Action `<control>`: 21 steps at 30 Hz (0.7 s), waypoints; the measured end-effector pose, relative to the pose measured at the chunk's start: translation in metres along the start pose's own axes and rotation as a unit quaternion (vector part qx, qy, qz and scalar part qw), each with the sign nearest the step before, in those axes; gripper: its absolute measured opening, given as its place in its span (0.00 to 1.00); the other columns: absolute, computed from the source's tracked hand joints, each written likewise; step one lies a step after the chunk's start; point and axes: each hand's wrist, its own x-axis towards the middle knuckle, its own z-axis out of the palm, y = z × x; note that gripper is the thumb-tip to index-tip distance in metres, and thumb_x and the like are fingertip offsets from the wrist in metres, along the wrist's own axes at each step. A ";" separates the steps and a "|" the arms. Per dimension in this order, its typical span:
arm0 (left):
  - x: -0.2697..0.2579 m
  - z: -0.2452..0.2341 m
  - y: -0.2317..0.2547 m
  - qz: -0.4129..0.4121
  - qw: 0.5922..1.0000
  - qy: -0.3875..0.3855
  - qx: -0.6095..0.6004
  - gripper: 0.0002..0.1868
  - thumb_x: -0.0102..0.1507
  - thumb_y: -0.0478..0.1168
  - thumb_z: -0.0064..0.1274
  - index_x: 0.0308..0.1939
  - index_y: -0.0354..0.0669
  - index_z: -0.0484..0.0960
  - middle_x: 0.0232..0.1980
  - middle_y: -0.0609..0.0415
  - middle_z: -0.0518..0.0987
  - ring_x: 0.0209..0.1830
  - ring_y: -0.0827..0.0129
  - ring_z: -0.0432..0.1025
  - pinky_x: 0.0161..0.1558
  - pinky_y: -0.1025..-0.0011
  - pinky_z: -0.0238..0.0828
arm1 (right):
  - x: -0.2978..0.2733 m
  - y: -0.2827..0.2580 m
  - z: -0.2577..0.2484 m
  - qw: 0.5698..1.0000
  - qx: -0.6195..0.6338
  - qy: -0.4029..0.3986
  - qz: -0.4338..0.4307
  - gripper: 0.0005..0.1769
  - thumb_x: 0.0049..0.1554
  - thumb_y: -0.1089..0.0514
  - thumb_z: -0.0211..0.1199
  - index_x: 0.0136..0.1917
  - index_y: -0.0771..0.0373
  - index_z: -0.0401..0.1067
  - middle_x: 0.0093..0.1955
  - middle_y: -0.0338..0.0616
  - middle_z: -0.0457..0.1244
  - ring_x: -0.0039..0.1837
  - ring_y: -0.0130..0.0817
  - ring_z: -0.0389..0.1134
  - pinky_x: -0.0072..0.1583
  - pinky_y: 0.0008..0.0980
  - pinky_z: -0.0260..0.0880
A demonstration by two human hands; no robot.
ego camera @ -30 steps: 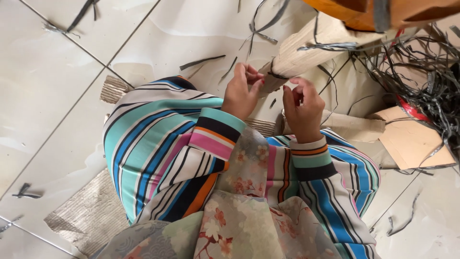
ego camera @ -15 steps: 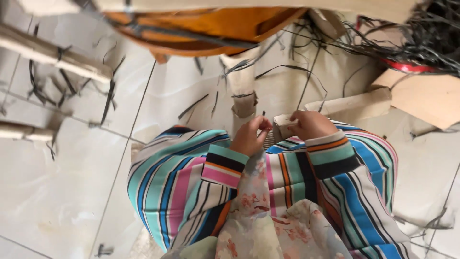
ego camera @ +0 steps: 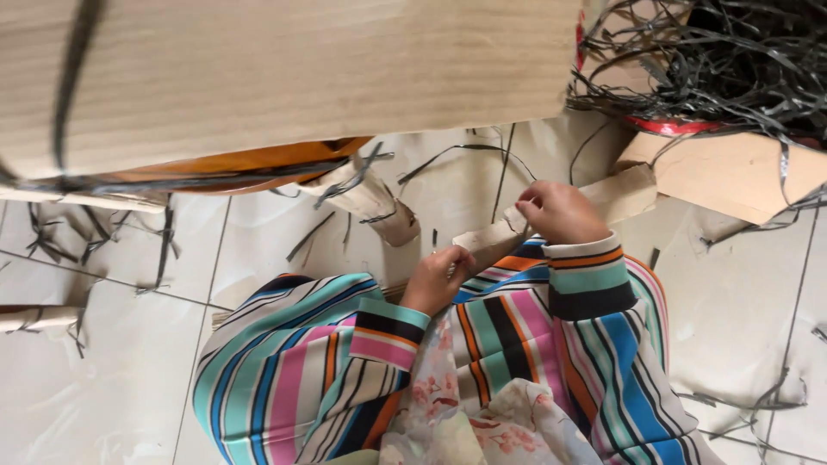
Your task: Wrapping a wooden chair leg with cardboard and securing it with black plastic ties for protection.
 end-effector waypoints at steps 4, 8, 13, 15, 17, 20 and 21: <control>0.008 0.000 0.004 0.009 1.000 -0.007 -0.021 0.08 0.63 0.32 0.55 0.43 0.51 0.81 0.37 0.52 0.84 0.43 0.53 0.80 0.48 0.60 0.78 | 0.010 0.044 -0.001 0.999 0.010 0.019 0.036 0.19 0.62 0.44 0.58 0.61 0.51 0.78 0.54 0.48 0.73 0.64 0.55 0.70 0.64 0.53 0.70; 0.011 0.008 0.003 0.007 1.000 -0.011 -0.013 0.08 0.64 0.31 0.54 0.43 0.50 0.81 0.37 0.54 0.82 0.42 0.55 0.80 0.48 0.62 0.78 | 0.032 0.060 0.017 0.999 0.040 -0.016 0.030 0.20 0.62 0.48 0.56 0.64 0.53 0.76 0.61 0.55 0.70 0.68 0.59 0.67 0.68 0.55 0.67; 0.012 0.008 0.006 0.005 1.000 -0.028 -0.004 0.10 0.63 0.28 0.55 0.41 0.50 0.82 0.36 0.56 0.82 0.42 0.57 0.80 0.48 0.62 0.79 | 0.051 0.034 0.039 0.994 0.053 -0.088 0.037 0.25 0.61 0.49 0.60 0.71 0.48 0.69 0.72 0.60 0.59 0.70 0.63 0.65 0.69 0.58 0.67; 0.013 0.005 0.008 -0.005 1.000 -0.028 -0.008 0.11 0.63 0.27 0.54 0.41 0.50 0.82 0.37 0.56 0.82 0.43 0.57 0.80 0.49 0.61 0.78 | 0.067 0.037 0.060 0.992 0.016 -0.096 0.086 0.30 0.57 0.41 0.61 0.72 0.41 0.67 0.70 0.52 0.53 0.68 0.60 0.67 0.66 0.60 0.68; 0.013 0.005 0.008 -0.003 1.000 -0.027 -0.004 0.11 0.63 0.27 0.54 0.41 0.50 0.82 0.38 0.56 0.82 0.43 0.57 0.80 0.49 0.61 0.78 | 0.077 0.036 0.080 0.993 -0.012 -0.076 0.094 0.30 0.57 0.41 0.61 0.71 0.46 0.69 0.67 0.54 0.55 0.67 0.61 0.67 0.64 0.61 0.69; 0.012 0.007 0.008 -0.009 1.000 -0.030 -0.005 0.11 0.63 0.27 0.53 0.41 0.50 0.82 0.39 0.55 0.82 0.44 0.56 0.80 0.50 0.61 0.78 | 0.078 0.024 0.086 0.993 -0.037 -0.065 0.091 0.28 0.56 0.46 0.60 0.67 0.57 0.73 0.62 0.58 0.59 0.64 0.60 0.68 0.63 0.62 0.69; 0.011 0.006 0.007 -0.019 0.999 -0.033 -0.009 0.11 0.63 0.27 0.53 0.41 0.50 0.82 0.40 0.55 0.82 0.44 0.56 0.79 0.51 0.61 0.77 | 0.077 0.018 0.086 0.993 -0.034 -0.075 0.079 0.25 0.56 0.51 0.58 0.63 0.64 0.75 0.61 0.59 0.62 0.64 0.59 0.69 0.64 0.63 0.67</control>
